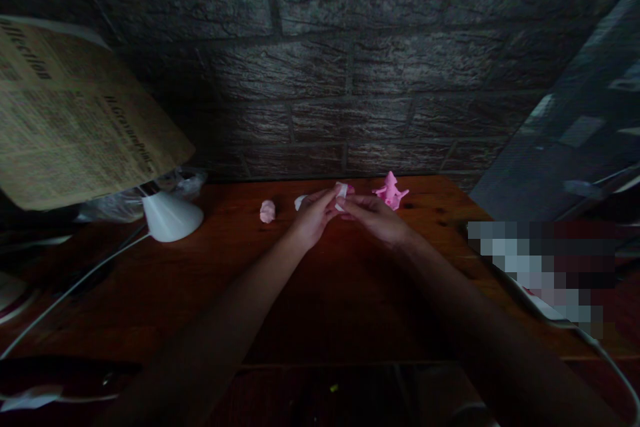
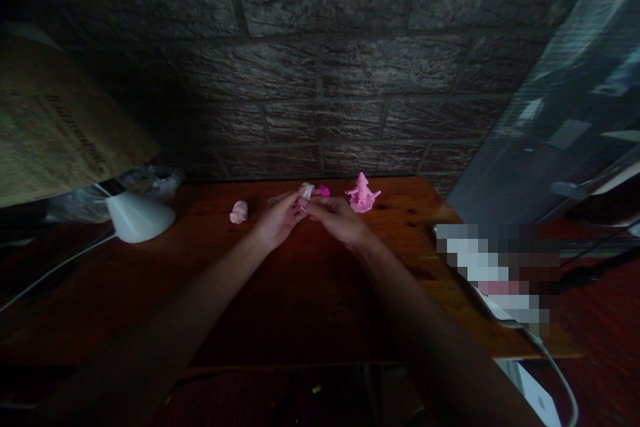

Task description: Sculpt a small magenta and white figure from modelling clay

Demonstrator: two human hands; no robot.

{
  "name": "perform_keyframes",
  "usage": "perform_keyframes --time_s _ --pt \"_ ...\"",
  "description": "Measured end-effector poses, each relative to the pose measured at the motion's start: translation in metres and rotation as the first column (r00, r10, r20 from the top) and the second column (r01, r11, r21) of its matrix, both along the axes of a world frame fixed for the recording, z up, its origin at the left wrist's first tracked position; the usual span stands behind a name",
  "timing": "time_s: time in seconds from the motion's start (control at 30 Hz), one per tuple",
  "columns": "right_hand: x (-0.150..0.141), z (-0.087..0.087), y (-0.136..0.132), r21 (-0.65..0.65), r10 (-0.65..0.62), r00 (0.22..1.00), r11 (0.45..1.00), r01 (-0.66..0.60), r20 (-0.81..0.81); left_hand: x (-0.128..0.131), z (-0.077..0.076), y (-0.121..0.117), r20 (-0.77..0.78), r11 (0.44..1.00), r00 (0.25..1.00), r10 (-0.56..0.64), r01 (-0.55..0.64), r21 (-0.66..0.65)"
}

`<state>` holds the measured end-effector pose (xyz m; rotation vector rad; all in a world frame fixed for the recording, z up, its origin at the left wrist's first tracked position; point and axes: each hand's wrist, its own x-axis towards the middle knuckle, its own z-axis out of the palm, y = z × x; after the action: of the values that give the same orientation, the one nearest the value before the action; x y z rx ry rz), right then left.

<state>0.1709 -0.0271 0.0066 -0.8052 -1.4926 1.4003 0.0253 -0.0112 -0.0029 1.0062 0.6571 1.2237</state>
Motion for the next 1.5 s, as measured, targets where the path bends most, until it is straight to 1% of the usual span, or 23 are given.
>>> perform_keyframes --time_s 0.13,0.3,0.4,0.6,0.73,0.87,1.03,1.13,1.27,1.37,1.5 --pt "0.003 -0.002 0.002 -0.027 -0.065 0.998 0.998 0.065 -0.006 0.0 0.002 -0.001 0.011 1.0 1.0 0.012 -0.012 0.001" --pt "0.007 -0.007 0.006 -0.048 -0.064 0.998 0.997 0.065 0.005 0.0 0.004 -0.001 0.029 0.997 0.996 0.083 -0.083 -0.007" --pt "0.007 -0.009 0.008 -0.055 -0.109 0.994 0.993 0.108 -0.005 0.0 0.003 0.0 0.02 0.995 0.995 0.098 -0.098 -0.003" --pt "0.008 -0.01 0.01 -0.028 -0.152 0.988 0.988 0.152 -0.018 0.001 0.001 0.002 0.014 0.978 0.978 0.207 -0.207 -0.01" --pt "0.009 -0.009 0.01 -0.042 -0.186 0.981 0.982 0.183 -0.054 0.0 0.001 0.002 -0.043 0.963 0.963 0.267 -0.268 -0.015" --pt "0.009 -0.01 0.011 -0.058 -0.212 0.976 0.976 0.209 -0.056 -0.001 0.0 0.003 -0.104 0.945 0.941 0.322 -0.326 -0.024" --pt "0.009 -0.011 0.011 -0.05 -0.232 0.971 0.972 0.229 -0.061 -0.001 0.0 0.004 -0.077 0.952 0.952 0.296 -0.3 -0.055" --pt "0.009 -0.011 0.012 -0.063 -0.253 0.964 0.967 0.248 -0.077 -0.001 -0.001 0.004 -0.067 0.956 0.956 0.287 -0.29 -0.039" --pt "0.009 -0.01 0.012 -0.06 -0.266 0.961 0.963 0.262 -0.077 -0.001 -0.003 0.003 -0.102 0.954 0.949 0.298 -0.301 -0.01" --pt "0.009 -0.01 0.013 -0.072 -0.274 0.958 0.961 0.268 -0.082 -0.001 -0.002 0.003 -0.084 0.955 0.952 0.294 -0.295 -0.003" --pt "0.009 -0.011 0.014 -0.077 -0.281 0.956 0.958 0.275 -0.08 0.0 0.0 0.002 -0.053 0.966 0.965 0.258 -0.258 -0.004"
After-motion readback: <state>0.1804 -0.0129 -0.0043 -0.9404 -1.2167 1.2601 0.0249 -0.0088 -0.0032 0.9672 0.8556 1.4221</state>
